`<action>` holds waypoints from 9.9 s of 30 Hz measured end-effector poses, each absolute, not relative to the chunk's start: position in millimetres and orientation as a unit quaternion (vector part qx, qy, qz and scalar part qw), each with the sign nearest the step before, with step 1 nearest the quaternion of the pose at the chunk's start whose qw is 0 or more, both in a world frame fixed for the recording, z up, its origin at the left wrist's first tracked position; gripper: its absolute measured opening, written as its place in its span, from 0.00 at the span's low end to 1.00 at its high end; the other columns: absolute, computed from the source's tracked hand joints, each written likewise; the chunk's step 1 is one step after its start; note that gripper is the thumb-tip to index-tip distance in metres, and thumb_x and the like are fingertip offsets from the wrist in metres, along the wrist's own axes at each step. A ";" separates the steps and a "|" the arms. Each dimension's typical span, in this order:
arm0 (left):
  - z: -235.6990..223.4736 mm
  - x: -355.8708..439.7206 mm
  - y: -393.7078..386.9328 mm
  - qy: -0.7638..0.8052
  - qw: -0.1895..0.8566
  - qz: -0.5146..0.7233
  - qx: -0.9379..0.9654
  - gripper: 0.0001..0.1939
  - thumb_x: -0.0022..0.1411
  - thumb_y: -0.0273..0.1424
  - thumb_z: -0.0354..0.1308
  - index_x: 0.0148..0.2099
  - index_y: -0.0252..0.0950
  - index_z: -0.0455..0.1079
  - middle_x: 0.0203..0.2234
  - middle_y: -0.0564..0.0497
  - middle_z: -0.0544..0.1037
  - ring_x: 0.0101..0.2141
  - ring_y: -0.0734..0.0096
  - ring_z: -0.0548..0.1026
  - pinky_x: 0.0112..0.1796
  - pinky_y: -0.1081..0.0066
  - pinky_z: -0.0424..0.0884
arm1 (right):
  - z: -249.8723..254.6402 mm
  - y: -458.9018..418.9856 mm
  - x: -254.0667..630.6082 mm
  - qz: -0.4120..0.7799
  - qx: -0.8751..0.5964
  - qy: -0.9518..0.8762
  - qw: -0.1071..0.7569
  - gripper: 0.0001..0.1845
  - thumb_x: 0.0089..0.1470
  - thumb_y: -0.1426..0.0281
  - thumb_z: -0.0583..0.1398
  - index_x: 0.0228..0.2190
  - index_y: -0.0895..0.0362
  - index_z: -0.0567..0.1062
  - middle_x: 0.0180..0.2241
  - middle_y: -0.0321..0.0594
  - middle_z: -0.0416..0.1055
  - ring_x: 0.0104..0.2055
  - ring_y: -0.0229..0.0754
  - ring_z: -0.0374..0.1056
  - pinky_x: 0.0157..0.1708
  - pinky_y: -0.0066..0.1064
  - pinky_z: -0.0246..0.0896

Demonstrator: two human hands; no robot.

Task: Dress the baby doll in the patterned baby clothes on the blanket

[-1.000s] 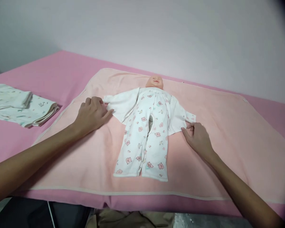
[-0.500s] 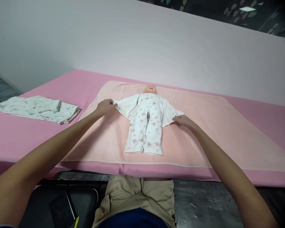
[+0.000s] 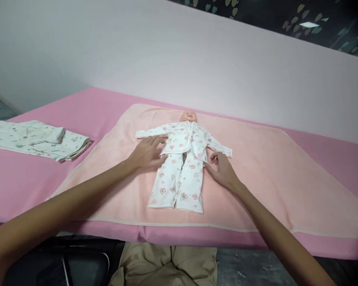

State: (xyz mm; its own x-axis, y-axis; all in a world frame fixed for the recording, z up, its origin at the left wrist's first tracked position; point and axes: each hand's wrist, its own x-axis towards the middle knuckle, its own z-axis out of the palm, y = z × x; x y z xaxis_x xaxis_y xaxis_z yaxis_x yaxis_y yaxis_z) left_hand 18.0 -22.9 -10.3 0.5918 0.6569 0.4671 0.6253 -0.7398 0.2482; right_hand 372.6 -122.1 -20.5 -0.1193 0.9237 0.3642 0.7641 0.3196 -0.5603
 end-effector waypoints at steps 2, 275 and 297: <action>-20.7 11.6 -21.5 0.396 0.057 0.249 0.882 0.20 0.68 0.45 0.59 0.55 0.39 0.68 0.51 0.39 0.81 0.53 0.43 0.77 0.54 0.48 0.70 | -34.4 -123.4 377.6 0.138 -0.586 -0.734 0.314 0.14 0.67 0.54 0.62 0.42 0.50 0.68 0.43 0.45 0.74 0.45 0.54 0.69 0.48 0.47 0.64; -5.4 31.9 -156.0 0.470 0.280 0.144 0.824 0.23 0.69 0.53 0.60 0.34 0.39 0.70 0.34 0.44 0.79 0.43 0.51 0.77 0.45 0.58 0.70 | -30.9 -246.9 288.6 0.191 -0.640 -0.672 0.319 0.19 0.65 0.51 0.65 0.42 0.54 0.78 0.56 0.52 0.74 0.61 0.59 0.67 0.64 0.54 0.65; 41.7 43.1 -147.8 0.479 0.664 0.054 0.572 0.12 0.56 0.40 0.75 0.36 0.39 0.81 0.35 0.45 0.85 0.39 0.61 0.83 0.43 0.65 0.82 | 14.7 -218.2 309.4 0.658 -0.550 -0.445 0.260 0.26 0.56 0.49 0.75 0.43 0.58 0.86 0.50 0.51 0.86 0.56 0.51 0.81 0.64 0.44 0.75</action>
